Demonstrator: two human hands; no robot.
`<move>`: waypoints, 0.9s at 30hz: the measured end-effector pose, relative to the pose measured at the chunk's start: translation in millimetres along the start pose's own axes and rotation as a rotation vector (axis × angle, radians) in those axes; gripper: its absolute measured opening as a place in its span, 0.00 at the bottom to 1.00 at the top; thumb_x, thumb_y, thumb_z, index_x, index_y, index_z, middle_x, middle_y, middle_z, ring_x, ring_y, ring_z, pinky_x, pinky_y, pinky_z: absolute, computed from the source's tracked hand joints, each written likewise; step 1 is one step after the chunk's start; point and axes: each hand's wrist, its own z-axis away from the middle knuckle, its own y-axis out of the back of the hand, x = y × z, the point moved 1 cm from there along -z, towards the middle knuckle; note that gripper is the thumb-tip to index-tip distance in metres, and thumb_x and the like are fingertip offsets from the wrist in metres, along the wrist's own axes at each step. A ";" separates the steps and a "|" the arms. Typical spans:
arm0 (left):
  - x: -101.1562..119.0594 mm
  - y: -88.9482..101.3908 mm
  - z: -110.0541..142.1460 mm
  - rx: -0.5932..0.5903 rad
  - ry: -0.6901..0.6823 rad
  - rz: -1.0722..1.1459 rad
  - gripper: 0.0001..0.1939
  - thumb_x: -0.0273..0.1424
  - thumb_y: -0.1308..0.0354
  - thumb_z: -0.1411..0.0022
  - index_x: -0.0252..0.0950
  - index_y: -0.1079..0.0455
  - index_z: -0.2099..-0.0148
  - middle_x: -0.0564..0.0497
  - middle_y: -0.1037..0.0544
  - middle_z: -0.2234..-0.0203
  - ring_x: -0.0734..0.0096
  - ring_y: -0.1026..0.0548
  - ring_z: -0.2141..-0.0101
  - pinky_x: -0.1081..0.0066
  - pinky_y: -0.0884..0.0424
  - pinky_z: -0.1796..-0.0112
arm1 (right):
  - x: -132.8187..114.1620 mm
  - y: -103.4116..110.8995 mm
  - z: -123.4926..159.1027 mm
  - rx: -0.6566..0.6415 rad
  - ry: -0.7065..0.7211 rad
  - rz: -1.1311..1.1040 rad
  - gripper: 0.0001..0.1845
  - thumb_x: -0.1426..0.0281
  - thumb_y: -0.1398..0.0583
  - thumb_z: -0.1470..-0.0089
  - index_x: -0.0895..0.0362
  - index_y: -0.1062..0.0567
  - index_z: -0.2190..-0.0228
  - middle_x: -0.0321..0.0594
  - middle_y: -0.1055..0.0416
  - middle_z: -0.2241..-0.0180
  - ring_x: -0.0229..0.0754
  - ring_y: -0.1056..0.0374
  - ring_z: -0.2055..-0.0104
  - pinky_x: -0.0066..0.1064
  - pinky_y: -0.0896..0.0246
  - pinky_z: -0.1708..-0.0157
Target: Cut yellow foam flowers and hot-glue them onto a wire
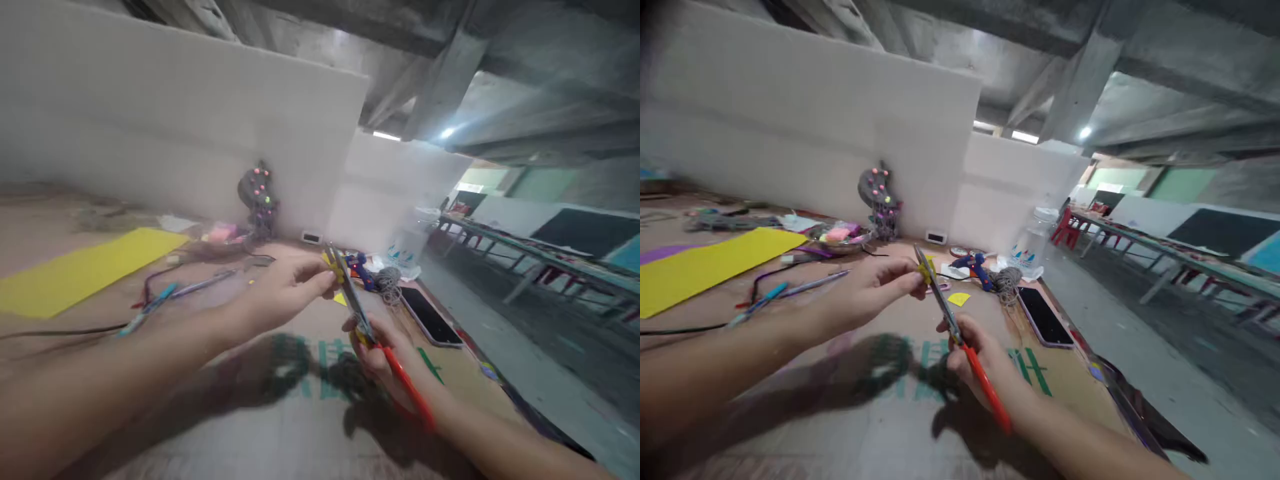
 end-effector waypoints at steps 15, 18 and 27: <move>-2.6 6.5 -3.9 0.077 0.011 -0.134 0.13 0.34 0.50 0.34 0.34 0.31 0.68 0.52 0.26 0.72 0.72 0.28 0.67 0.72 0.34 0.66 | 4.9 9.2 -3.1 -0.081 0.048 0.048 0.34 0.42 0.36 0.56 0.55 0.32 0.59 0.29 0.47 0.75 0.31 0.56 0.78 0.26 0.59 0.80; -2.7 11.1 -4.4 0.067 -0.008 -0.247 0.13 0.33 0.51 0.34 0.34 0.31 0.68 0.53 0.27 0.73 0.72 0.29 0.69 0.72 0.36 0.67 | 4.8 9.7 -3.8 -0.084 0.055 0.051 0.32 0.43 0.37 0.54 0.55 0.32 0.59 0.29 0.48 0.75 0.31 0.56 0.78 0.25 0.59 0.80; -1.0 22.3 -8.8 -0.038 0.002 -0.298 0.13 0.34 0.51 0.35 0.34 0.31 0.68 0.54 0.29 0.74 0.73 0.32 0.71 0.74 0.38 0.70 | 3.8 9.6 -3.4 -0.069 0.052 0.097 0.32 0.42 0.38 0.53 0.56 0.33 0.60 0.29 0.48 0.75 0.30 0.56 0.79 0.24 0.60 0.82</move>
